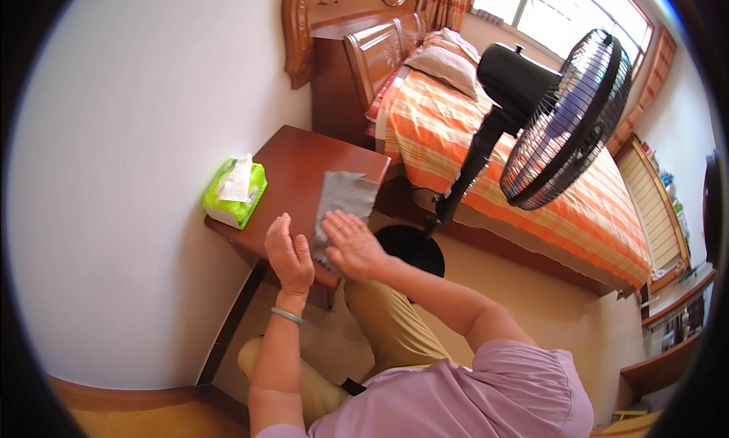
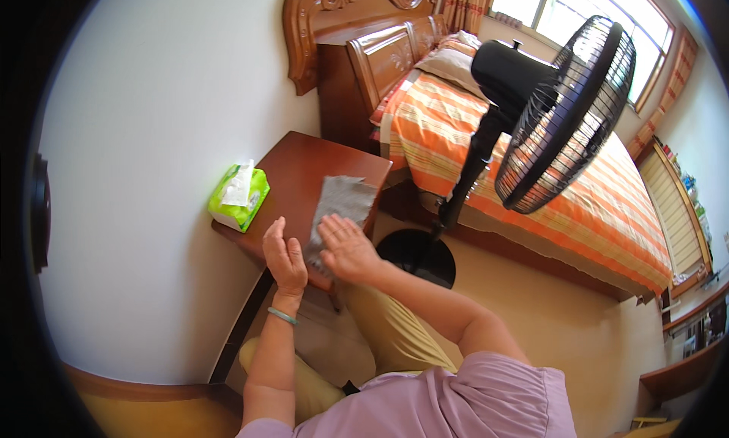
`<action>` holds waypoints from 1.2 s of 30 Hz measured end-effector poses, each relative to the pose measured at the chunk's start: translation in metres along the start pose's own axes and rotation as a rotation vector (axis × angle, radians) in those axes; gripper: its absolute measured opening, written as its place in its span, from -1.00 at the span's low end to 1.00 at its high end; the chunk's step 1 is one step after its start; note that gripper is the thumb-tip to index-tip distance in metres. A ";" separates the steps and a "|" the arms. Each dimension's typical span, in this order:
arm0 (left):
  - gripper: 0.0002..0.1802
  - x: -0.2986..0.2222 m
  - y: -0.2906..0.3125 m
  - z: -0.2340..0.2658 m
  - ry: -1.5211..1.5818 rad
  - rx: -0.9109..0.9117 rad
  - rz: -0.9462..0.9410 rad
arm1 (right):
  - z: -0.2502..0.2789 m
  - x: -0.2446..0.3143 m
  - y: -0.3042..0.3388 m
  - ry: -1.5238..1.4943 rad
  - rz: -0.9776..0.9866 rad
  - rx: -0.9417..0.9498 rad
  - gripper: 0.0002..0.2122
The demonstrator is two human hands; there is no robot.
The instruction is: The person kneels beside a wooden bedside table and wipes its top and sides with a gray cloth. They temporarily move a tissue box to reach underneath, then return it to the table and continue wiping the surface.
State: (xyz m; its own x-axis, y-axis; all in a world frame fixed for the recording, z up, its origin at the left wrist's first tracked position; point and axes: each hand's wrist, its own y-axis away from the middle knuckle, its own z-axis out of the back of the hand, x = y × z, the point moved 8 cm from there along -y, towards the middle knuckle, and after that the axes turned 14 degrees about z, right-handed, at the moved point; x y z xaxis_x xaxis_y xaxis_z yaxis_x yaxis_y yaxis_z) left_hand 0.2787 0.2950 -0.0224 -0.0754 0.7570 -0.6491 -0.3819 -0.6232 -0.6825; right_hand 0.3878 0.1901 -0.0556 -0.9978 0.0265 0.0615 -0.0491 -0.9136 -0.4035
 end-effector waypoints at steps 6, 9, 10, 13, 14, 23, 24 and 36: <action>-0.43 0.025 0.002 0.000 0.246 -0.007 0.185 | 0.009 0.060 0.012 -0.174 0.039 0.005 -0.44; -0.51 0.027 0.002 -0.003 0.287 -0.005 0.254 | 0.003 0.032 0.011 -0.143 0.025 -0.002 -0.45; -0.53 0.029 0.001 -0.003 0.287 -0.009 0.283 | 0.000 0.019 0.008 -0.119 0.020 -0.003 -0.45; -0.60 0.043 -0.003 -0.003 0.089 -0.039 0.274 | 0.001 -0.023 -0.008 -0.079 -0.089 0.018 -0.44; -0.62 0.045 -0.005 -0.001 0.080 -0.067 0.285 | -0.001 -0.032 -0.018 -0.068 -0.091 0.032 -0.43; -0.64 0.038 -0.013 0.001 0.010 -0.085 0.311 | -0.041 -0.104 -0.118 -0.033 -0.120 0.135 -0.38; -0.65 0.037 -0.013 0.001 -0.004 -0.080 0.302 | -0.046 -0.111 -0.132 -0.036 -0.124 0.124 -0.39; -0.64 0.035 -0.016 0.002 -0.051 -0.018 0.329 | -0.100 -0.177 -0.260 -0.015 -0.260 0.059 -0.38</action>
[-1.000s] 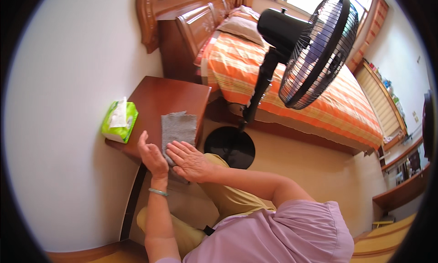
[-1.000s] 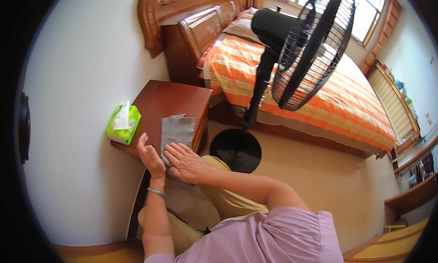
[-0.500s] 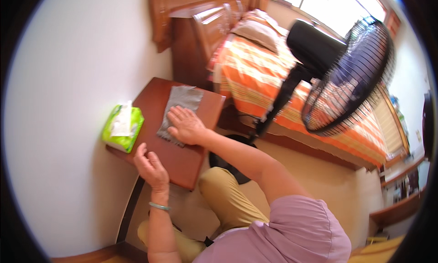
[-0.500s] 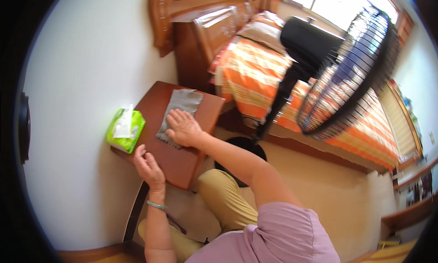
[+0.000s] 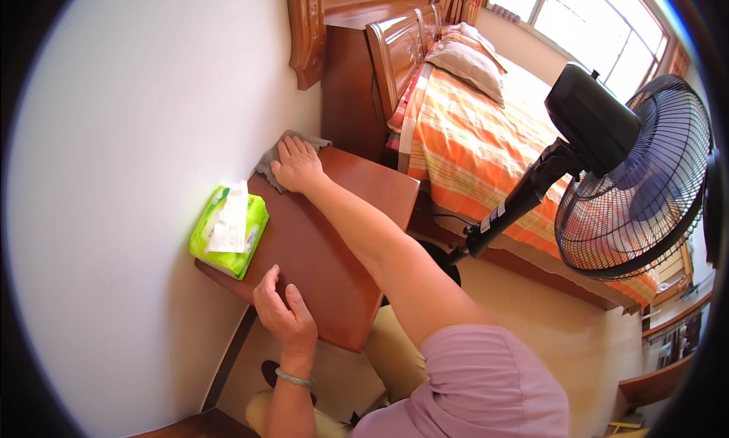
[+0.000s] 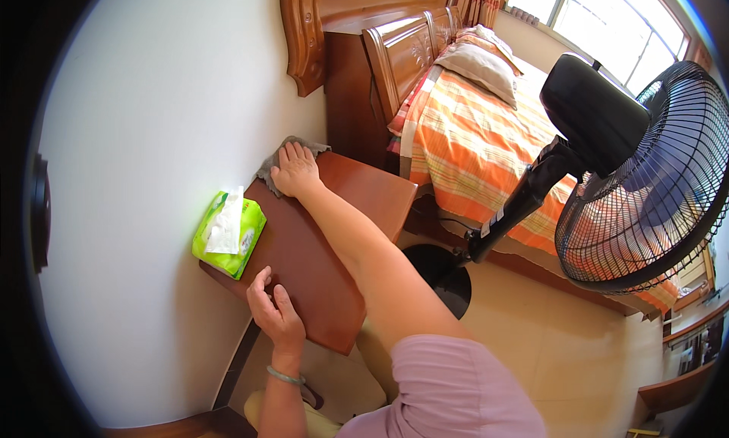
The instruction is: The person kneels beside a wooden bedside table and wipes its top and sides with a gray cloth. They temporarily move a tissue box to reach underneath, then return it to the table and continue wiping the surface.
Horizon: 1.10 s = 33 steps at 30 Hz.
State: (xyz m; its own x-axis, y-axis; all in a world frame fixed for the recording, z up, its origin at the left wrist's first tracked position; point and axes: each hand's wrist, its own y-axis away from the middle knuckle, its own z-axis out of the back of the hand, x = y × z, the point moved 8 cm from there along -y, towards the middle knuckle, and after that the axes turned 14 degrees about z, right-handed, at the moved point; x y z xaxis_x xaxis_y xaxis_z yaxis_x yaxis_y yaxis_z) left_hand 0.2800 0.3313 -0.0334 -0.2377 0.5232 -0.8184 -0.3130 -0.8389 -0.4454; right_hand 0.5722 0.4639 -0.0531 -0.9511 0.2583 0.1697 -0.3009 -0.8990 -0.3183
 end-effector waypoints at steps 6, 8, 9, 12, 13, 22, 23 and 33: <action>-0.62 -0.002 -0.001 0.000 0.001 -0.010 -0.063 | -0.002 0.001 -0.001 0.006 -0.039 -0.025 -0.37; -0.61 -0.002 -0.001 0.001 -0.003 -0.037 -0.092 | -0.003 0.008 0.013 0.016 -0.050 0.018 -0.37; -0.61 -0.003 -0.003 0.002 -0.004 -0.049 -0.103 | 0.000 0.010 0.025 0.011 -0.037 0.022 -0.37; -0.58 -0.003 -0.002 0.001 0.010 -0.070 -0.122 | 0.013 0.020 0.067 0.021 -0.011 0.034 -0.37; -0.58 -0.002 -0.001 0.000 0.017 -0.070 -0.126 | 0.018 0.022 0.082 0.038 -0.011 0.042 -0.37; -0.59 0.024 -0.001 -0.003 0.134 -0.048 -0.046 | 0.060 0.099 0.246 0.028 0.082 -0.026 -0.37; -0.59 0.025 -0.001 -0.001 0.150 -0.053 -0.044 | 0.064 0.111 0.260 0.002 0.088 -0.008 -0.36; -0.58 0.034 -0.003 -0.005 0.149 0.005 -0.079 | 0.102 0.178 0.319 -0.151 0.172 -0.148 -0.53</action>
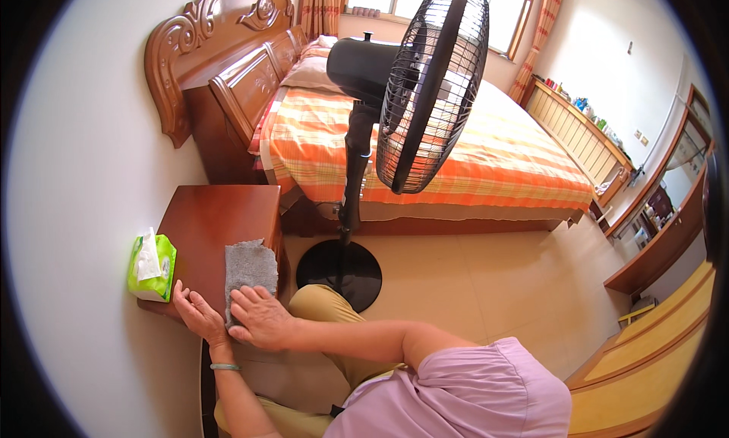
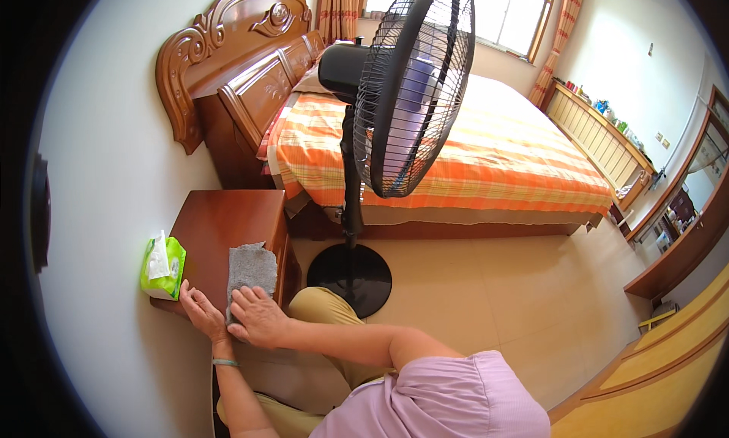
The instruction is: The person kneels beside a wooden bedside table and wipes its top and sides with a gray cloth. They temporarily move a tissue box to reach underneath, then return it to the table and continue wiping the surface.
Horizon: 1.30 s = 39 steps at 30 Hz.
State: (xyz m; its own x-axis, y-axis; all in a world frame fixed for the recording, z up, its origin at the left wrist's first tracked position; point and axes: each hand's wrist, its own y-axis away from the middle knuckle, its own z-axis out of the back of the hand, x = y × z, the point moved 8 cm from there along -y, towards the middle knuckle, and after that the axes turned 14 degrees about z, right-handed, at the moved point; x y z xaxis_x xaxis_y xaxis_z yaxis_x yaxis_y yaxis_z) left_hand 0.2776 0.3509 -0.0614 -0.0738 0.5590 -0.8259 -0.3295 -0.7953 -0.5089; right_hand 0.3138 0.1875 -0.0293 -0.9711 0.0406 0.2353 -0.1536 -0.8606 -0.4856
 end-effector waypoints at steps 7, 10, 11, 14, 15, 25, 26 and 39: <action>-0.60 -0.022 0.002 -0.005 -0.099 -0.026 -0.067 | 0.010 -0.084 -0.001 0.112 -0.119 -0.121 -0.42; -0.58 -0.024 0.002 0.000 -0.117 -0.015 -0.044 | -0.006 -0.138 -0.009 0.186 -0.222 0.066 -0.41; -0.57 -0.023 0.002 0.003 -0.124 -0.017 -0.032 | -0.005 -0.152 -0.014 0.184 -0.243 0.079 -0.41; -0.57 -0.025 0.002 0.005 -0.111 -0.024 -0.013 | -0.006 -0.204 -0.029 0.217 -0.293 0.101 -0.41; -0.57 -0.026 0.002 0.006 -0.104 -0.034 -0.016 | -0.004 -0.219 -0.036 0.218 -0.315 0.115 -0.40; -0.52 -0.023 0.005 0.008 0.074 -0.107 0.048 | -0.016 -0.324 -0.120 0.259 -0.454 0.181 -0.35; -0.53 -0.024 0.005 0.007 0.073 -0.101 0.050 | -0.024 -0.319 -0.135 0.264 -0.394 0.178 -0.35; -0.58 -0.023 0.005 0.011 0.049 -0.069 0.028 | -0.118 -0.260 -0.283 0.230 -0.154 -0.061 -0.44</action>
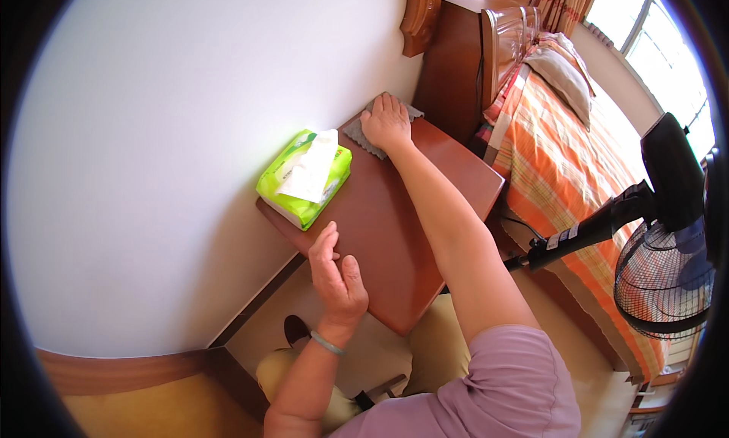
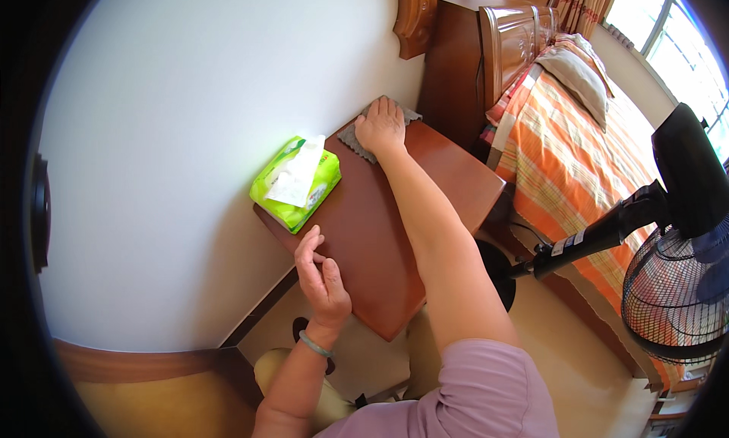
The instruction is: The person kneels beside a wooden bedside table and wipes its top and sides with a gray cloth. They temporarily move a tissue box to reach underneath, then return it to the table and continue wiping the surface.
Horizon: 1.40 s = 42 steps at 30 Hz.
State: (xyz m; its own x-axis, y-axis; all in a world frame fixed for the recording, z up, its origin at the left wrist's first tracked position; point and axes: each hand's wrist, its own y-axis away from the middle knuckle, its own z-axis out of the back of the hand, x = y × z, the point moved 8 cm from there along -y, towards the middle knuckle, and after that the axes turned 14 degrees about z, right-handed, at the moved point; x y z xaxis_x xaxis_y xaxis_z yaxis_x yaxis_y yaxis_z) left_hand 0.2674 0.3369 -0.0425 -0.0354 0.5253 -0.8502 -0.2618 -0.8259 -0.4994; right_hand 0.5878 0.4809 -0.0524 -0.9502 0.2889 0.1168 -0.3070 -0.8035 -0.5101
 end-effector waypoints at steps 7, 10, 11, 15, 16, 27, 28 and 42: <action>-0.58 -0.008 -0.004 -0.001 -0.057 0.014 -0.084 | 0.010 0.017 0.026 0.011 0.034 0.086 -0.43; -0.58 -0.009 -0.004 -0.001 -0.072 0.012 -0.075 | 0.034 0.035 0.070 -0.041 0.118 0.167 -0.42; -0.57 -0.008 -0.005 -0.001 -0.066 0.029 -0.048 | 0.047 0.039 0.089 -0.052 0.133 0.205 -0.41; -0.55 -0.006 -0.004 0.000 -0.086 0.019 -0.062 | 0.093 0.003 0.159 0.006 0.077 0.281 -0.40; -0.55 -0.006 -0.003 -0.001 -0.081 0.016 -0.059 | 0.104 -0.022 0.172 0.032 -0.009 0.281 -0.39; -0.09 0.008 -0.032 0.046 -0.307 -0.282 0.022 | 0.116 -0.072 0.201 0.082 -0.171 0.250 -0.38; -0.06 0.019 -0.043 0.048 -0.317 -0.248 0.083 | 0.116 -0.074 0.202 0.078 -0.172 0.242 -0.38; -0.12 0.043 -0.127 -0.047 -0.540 -0.018 0.200 | 0.123 -0.070 0.205 0.056 -0.184 0.179 -0.39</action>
State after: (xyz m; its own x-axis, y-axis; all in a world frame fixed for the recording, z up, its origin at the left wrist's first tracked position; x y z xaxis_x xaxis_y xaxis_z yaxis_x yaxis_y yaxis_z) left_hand 0.3449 0.4549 -0.0235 -0.5711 0.3846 -0.7252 -0.1832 -0.9209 -0.3441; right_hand 0.5849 0.2324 -0.0604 -0.8748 0.4627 0.1435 -0.4832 -0.8129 -0.3251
